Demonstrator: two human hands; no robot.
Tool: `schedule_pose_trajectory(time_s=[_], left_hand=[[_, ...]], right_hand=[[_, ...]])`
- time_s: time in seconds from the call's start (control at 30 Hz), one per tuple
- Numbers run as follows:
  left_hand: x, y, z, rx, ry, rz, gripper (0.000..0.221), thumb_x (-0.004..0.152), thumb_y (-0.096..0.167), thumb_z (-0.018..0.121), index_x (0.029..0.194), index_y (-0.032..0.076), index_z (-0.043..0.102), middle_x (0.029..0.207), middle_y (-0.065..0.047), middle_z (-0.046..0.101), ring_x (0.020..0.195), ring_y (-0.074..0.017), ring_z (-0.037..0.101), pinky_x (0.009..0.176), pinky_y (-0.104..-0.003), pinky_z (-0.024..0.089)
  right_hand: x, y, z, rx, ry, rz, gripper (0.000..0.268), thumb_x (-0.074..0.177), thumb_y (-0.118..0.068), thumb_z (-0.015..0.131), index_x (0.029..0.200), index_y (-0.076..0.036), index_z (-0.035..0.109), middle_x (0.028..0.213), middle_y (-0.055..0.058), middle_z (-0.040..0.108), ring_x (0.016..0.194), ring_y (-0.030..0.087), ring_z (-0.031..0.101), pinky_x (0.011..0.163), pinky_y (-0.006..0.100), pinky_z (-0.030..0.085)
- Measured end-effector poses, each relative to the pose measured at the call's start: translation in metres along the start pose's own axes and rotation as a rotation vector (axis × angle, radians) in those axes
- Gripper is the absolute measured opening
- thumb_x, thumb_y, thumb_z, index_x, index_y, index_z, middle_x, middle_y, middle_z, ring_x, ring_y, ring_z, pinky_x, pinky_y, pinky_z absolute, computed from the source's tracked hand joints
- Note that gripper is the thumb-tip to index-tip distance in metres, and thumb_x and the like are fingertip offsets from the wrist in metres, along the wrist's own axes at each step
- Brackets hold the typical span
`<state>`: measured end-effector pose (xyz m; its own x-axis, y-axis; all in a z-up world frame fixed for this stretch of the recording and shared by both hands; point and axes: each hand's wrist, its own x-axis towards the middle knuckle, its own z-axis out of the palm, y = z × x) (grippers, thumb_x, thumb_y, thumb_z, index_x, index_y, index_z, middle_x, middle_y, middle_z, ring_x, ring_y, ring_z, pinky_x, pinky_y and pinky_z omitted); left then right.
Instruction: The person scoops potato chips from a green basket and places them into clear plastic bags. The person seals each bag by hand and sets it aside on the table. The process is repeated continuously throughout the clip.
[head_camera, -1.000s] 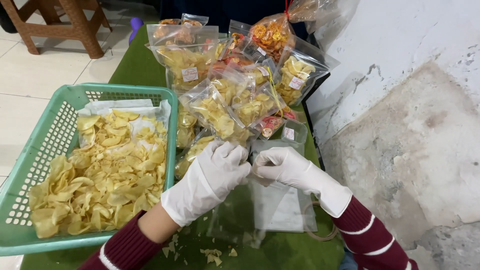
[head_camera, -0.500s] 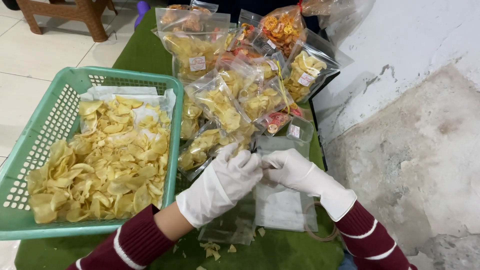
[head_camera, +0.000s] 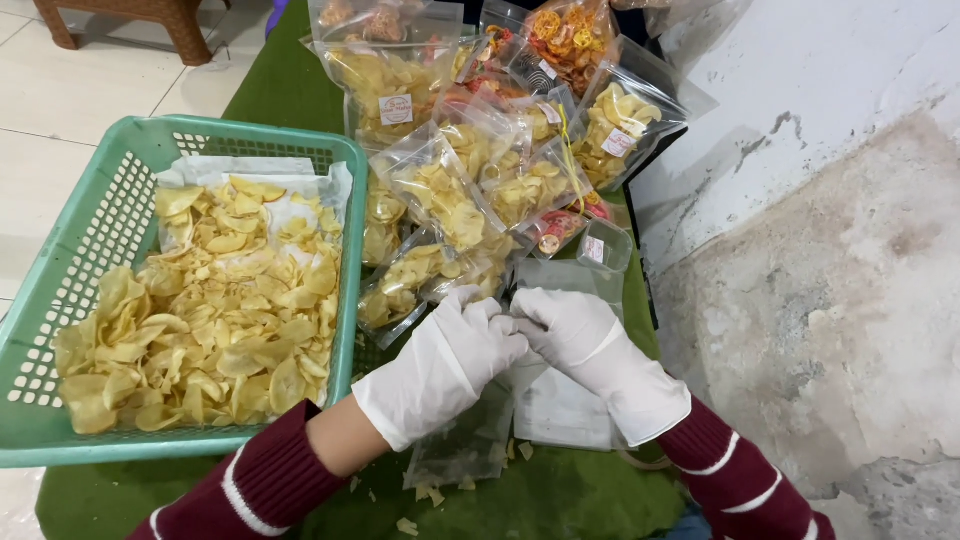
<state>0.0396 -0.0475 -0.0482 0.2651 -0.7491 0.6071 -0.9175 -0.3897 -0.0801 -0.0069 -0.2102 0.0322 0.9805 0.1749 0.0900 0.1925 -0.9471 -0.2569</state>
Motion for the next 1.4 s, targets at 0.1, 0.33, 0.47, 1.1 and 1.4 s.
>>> schedule_pose_trajectory(time_s=[0.1, 0.33, 0.47, 1.1, 1.4], left_hand=[[0.007, 0.007, -0.05, -0.259, -0.021, -0.05, 0.005, 0.088, 0.016, 0.059, 0.09, 0.019, 0.055, 0.086, 0.0, 0.05, 0.096, -0.0182, 0.05, 0.093, -0.043, 0.038], [0.019, -0.033, -0.042, -0.151, -0.061, -0.319, 0.026, 0.079, 0.035, 0.071, 0.092, 0.016, 0.059, 0.093, 0.001, 0.061, 0.116, -0.0198, 0.053, 0.105, -0.045, 0.037], [0.015, -0.033, -0.048, 0.161, 0.188, -0.201, 0.009, 0.086, 0.016, 0.063, 0.086, 0.014, 0.054, 0.084, -0.005, 0.056, 0.105, -0.0236, 0.058, 0.091, -0.042, 0.046], [0.021, 0.023, -0.052, -0.013, 0.349, -0.094, 0.009, 0.092, 0.016, 0.054, 0.087, 0.009, 0.057, 0.094, -0.009, 0.063, 0.107, -0.0258, 0.058, 0.092, -0.043, 0.045], [0.016, 0.027, -0.026, -0.233, 0.263, 0.006, 0.016, 0.088, 0.008, 0.058, 0.098, -0.003, 0.064, 0.119, -0.016, 0.063, 0.119, -0.0303, 0.053, 0.101, -0.045, 0.043]], right_hand=[[0.012, 0.012, -0.01, 0.167, -0.071, 0.074, 0.014, 0.083, -0.032, 0.066, 0.076, -0.021, 0.06, 0.064, -0.002, 0.065, 0.07, 0.022, 0.066, 0.066, 0.033, 0.052], [0.011, -0.018, -0.047, 0.835, 0.233, 0.217, 0.026, 0.075, -0.008, 0.079, 0.098, -0.01, 0.068, 0.089, 0.004, 0.064, 0.079, 0.011, 0.063, 0.068, 0.025, 0.056], [-0.004, -0.034, -0.055, 0.25, 0.409, -0.274, 0.045, 0.073, -0.042, 0.072, 0.112, -0.021, 0.069, 0.101, -0.001, 0.067, 0.099, 0.019, 0.064, 0.093, 0.037, 0.043], [-0.017, -0.005, -0.002, 0.218, -0.079, -0.233, 0.034, 0.071, -0.034, 0.082, 0.083, -0.015, 0.057, 0.082, -0.004, 0.066, 0.081, 0.011, 0.063, 0.097, 0.036, 0.032], [-0.015, -0.006, -0.02, 0.338, -0.383, -0.29, 0.023, 0.081, -0.03, 0.073, 0.067, -0.016, 0.062, 0.074, -0.006, 0.063, 0.07, 0.005, 0.054, 0.069, 0.024, 0.048]])
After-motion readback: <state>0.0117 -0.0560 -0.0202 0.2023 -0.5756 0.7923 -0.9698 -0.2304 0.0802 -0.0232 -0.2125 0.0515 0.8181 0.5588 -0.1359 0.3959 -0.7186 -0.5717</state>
